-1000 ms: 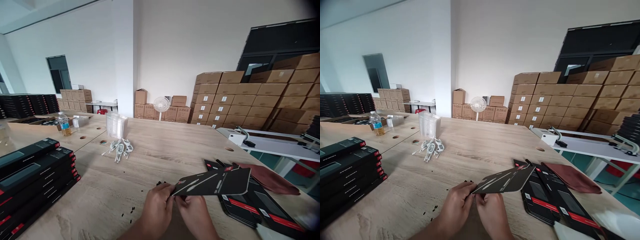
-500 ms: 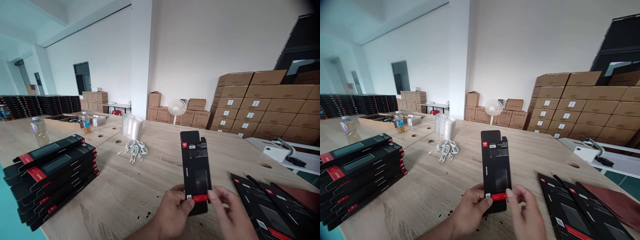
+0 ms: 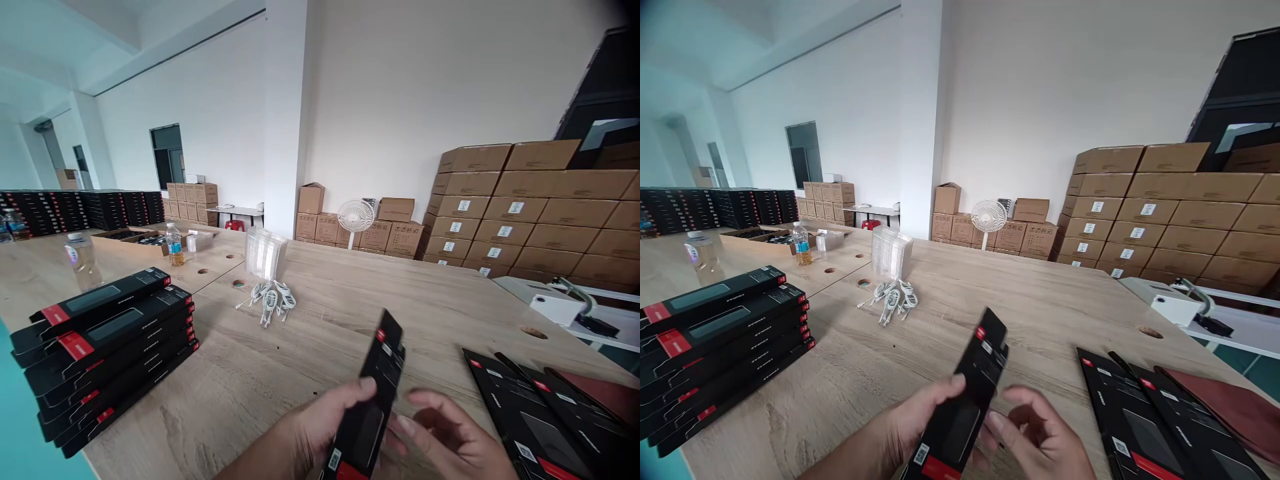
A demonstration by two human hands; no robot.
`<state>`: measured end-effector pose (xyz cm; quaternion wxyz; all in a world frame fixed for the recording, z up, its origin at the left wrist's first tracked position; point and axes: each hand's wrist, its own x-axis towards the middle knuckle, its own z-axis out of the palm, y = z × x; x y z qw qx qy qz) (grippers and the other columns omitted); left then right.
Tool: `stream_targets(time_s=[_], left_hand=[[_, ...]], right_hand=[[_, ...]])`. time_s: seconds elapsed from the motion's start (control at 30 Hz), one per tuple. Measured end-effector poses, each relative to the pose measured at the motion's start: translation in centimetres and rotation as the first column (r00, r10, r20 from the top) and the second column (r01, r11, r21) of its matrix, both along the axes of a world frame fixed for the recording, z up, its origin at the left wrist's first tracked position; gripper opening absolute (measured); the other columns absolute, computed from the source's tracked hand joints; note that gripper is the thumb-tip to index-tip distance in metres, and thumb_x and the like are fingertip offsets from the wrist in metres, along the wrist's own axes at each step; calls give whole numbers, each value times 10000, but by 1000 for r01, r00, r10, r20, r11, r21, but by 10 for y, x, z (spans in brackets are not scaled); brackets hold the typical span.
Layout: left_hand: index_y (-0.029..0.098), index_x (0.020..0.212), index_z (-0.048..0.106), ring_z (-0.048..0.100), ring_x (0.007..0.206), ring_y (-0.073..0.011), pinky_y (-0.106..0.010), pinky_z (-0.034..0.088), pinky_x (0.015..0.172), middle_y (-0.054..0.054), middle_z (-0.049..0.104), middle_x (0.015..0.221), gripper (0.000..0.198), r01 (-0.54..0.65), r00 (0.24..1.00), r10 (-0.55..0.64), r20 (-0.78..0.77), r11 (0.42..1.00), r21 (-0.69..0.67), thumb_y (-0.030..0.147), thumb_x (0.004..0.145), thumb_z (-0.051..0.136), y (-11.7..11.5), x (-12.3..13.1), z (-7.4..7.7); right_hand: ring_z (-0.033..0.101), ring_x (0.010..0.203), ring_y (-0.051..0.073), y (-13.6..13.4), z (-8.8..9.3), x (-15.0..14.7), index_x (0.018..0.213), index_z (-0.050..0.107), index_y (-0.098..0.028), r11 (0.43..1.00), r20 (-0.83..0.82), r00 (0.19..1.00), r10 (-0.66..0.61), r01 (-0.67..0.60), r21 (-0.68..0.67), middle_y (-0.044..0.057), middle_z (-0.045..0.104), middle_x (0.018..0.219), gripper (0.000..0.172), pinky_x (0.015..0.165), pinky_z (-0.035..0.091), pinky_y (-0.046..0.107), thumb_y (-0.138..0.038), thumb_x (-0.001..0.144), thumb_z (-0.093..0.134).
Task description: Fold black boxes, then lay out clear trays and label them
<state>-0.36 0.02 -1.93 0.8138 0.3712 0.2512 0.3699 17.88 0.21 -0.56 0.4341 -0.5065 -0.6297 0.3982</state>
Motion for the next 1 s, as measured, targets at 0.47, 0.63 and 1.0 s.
stream_targets(time_s=[0.47,0.63,1.0], left_hand=[[105,990,665,634,539,-171,-276,475,515,-83,686,731,539,77,997,-75,24,996,-51,482,611,740,-18,2,10],[89,1051,659,638,655,-183,-289,478,595,-113,685,885,772,282,924,-264,276,959,-27,754,708,472,-22,0,3],[145,793,712,566,692,-158,-235,411,634,-37,688,751,401,-103,837,379,-394,816,569,525,815,589,-37,11,23]], right_hand=[[416,524,128,3,20,29,745,643,-210,999,-309,950,-33,24,-31,-18,481,584,374,471,374,241,-569,677,725],[573,619,173,-13,13,18,907,638,-222,957,-479,857,190,-270,-105,28,630,735,412,587,465,289,-576,709,708],[660,800,227,-16,10,0,908,712,-161,977,-534,843,69,-164,-133,68,737,866,375,804,516,368,-481,719,761]])
